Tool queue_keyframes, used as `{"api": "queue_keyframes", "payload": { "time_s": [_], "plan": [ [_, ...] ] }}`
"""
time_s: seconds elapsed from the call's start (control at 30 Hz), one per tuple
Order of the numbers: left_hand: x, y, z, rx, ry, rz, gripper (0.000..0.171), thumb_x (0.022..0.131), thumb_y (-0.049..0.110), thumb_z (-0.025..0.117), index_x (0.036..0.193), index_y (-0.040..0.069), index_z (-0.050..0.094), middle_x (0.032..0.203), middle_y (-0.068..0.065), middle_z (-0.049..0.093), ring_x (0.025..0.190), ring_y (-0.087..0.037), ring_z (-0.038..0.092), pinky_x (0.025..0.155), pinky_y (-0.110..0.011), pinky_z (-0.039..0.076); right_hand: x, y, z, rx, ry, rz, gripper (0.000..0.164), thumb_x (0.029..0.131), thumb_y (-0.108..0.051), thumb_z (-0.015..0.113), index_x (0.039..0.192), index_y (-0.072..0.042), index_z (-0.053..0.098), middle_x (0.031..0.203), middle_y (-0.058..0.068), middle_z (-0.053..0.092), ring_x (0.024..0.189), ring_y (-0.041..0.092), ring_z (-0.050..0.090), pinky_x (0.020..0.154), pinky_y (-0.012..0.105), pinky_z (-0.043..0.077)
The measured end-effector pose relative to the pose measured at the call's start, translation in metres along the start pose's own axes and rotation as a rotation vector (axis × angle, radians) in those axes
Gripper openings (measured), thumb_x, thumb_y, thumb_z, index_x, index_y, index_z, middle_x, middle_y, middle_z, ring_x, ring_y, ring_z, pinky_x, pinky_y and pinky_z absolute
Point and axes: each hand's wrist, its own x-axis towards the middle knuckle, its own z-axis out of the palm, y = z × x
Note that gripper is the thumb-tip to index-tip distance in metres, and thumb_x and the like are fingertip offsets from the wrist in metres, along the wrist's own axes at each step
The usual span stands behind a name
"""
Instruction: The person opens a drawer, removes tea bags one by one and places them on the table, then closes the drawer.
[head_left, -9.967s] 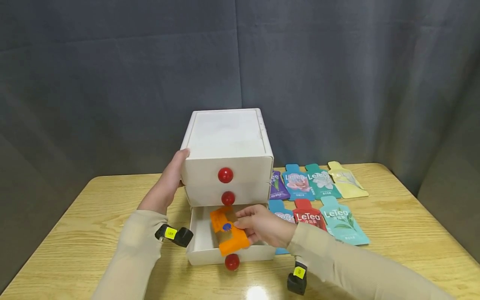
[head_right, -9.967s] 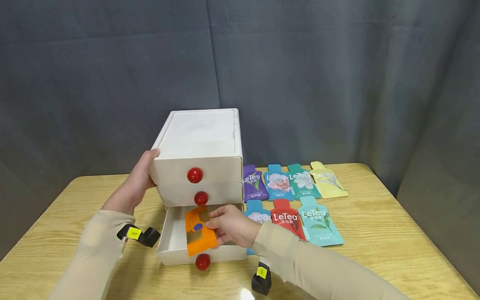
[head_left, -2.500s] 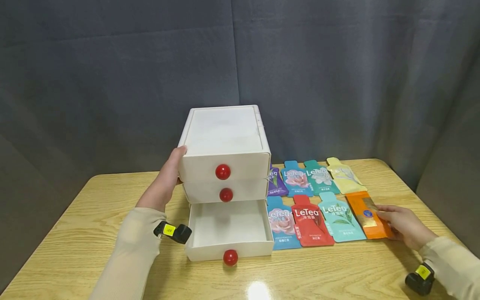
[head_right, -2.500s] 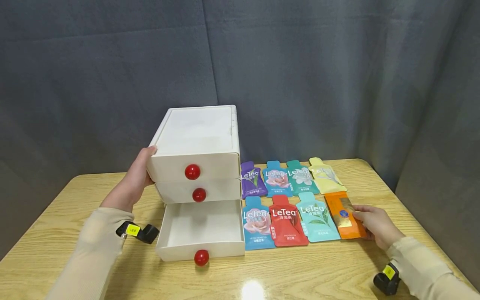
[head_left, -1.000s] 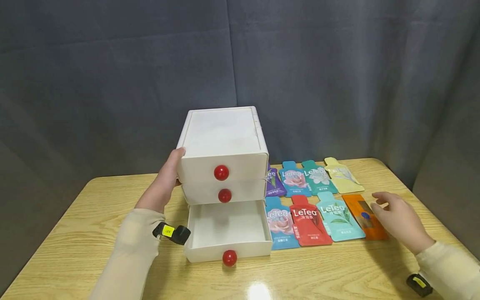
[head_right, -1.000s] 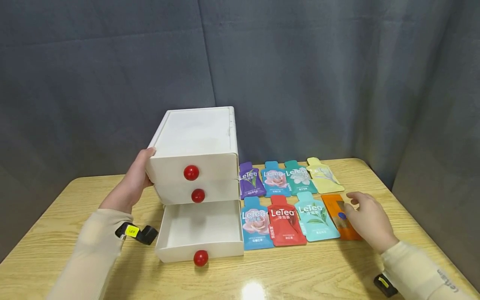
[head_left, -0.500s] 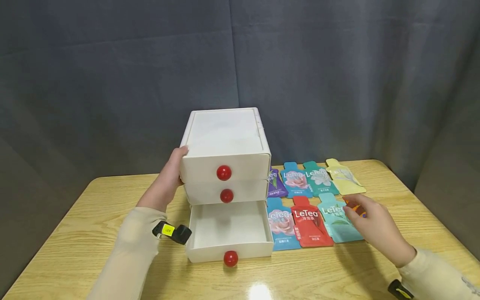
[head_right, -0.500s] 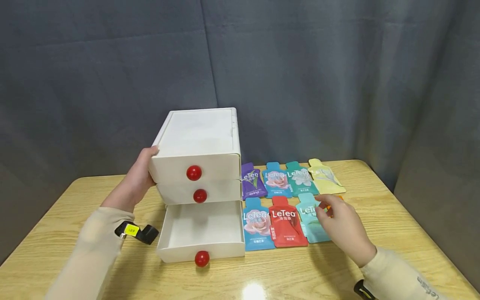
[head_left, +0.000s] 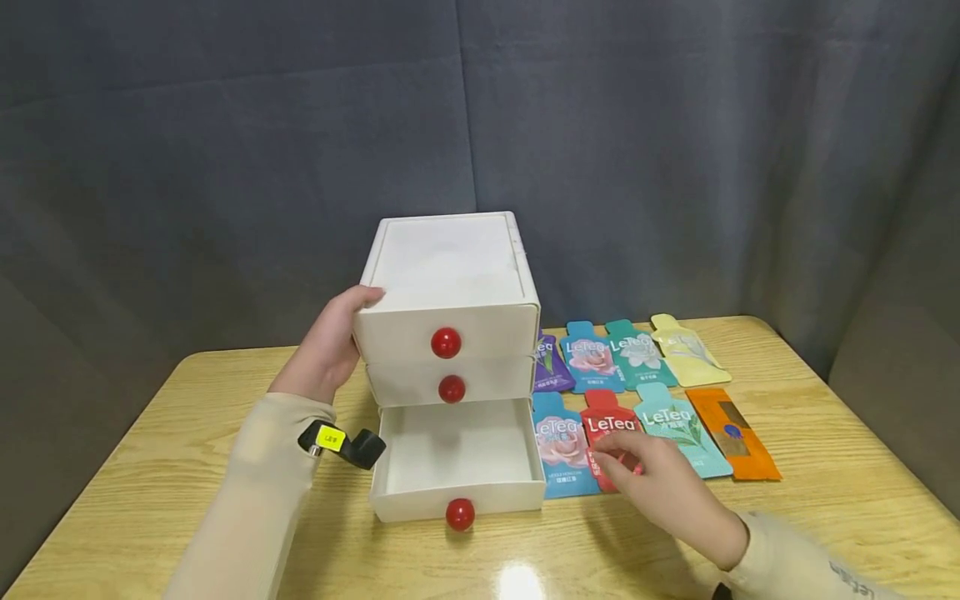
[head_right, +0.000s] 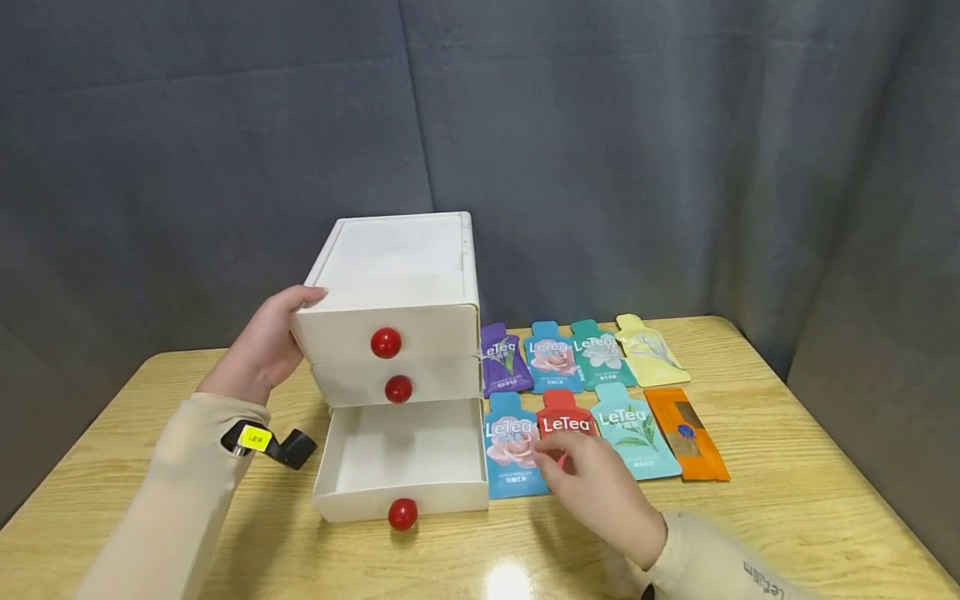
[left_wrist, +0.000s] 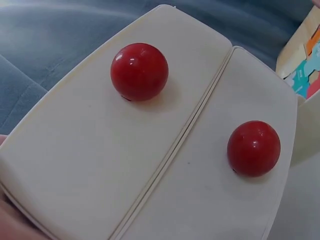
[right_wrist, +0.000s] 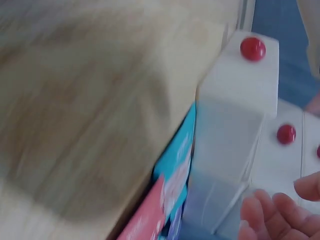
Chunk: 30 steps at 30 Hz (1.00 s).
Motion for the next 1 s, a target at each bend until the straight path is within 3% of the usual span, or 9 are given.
{"api": "queue_keyframes", "payload": {
  "time_s": [0.33,0.6,0.87,1.0],
  "plan": [
    [0.001,-0.001,0.003,-0.016,0.047,0.006,0.059,0.097,0.024,0.036,0.149,-0.002,0.023,0.144,-0.015,0.025,0.130,-0.028,0.025,0.110,-0.041,0.015,0.001,-0.017,0.031,0.065,-0.172,-0.085,0.012,0.092,-0.014,0.065,0.090,-0.005,0.073,0.071,-0.009,0.056,0.060,0.007,0.044,0.053,0.024,0.039],
    [-0.001,-0.001,0.004,-0.015,0.068,0.016,0.060,0.097,0.023,0.035,0.151,0.002,0.020,0.148,-0.017,0.022,0.130,-0.028,0.024,0.109,-0.043,0.015,0.004,-0.026,0.035,0.124,-0.124,-0.098,0.011,0.091,-0.008,0.065,0.092,-0.001,0.073,0.073,-0.006,0.060,0.063,0.007,0.047,0.055,0.024,0.042],
    [0.000,-0.004,0.004,0.029,0.082,0.029,0.064,0.097,0.026,0.035,0.155,0.007,0.014,0.153,-0.017,0.021,0.134,-0.030,0.022,0.110,-0.046,0.014,0.002,-0.031,0.049,0.152,-0.224,-0.113,0.013,0.091,-0.010,0.066,0.091,0.000,0.074,0.076,-0.001,0.066,0.066,0.005,0.047,0.058,0.024,0.043],
    [0.000,-0.006,0.004,0.073,0.082,0.046,0.064,0.097,0.028,0.034,0.154,0.007,0.015,0.151,-0.018,0.023,0.132,-0.031,0.024,0.110,-0.048,0.015,0.004,-0.034,0.056,0.153,-0.248,-0.105,0.015,0.092,-0.011,0.065,0.093,0.002,0.074,0.070,-0.004,0.062,0.062,0.005,0.045,0.055,0.024,0.041]
  ]
}}
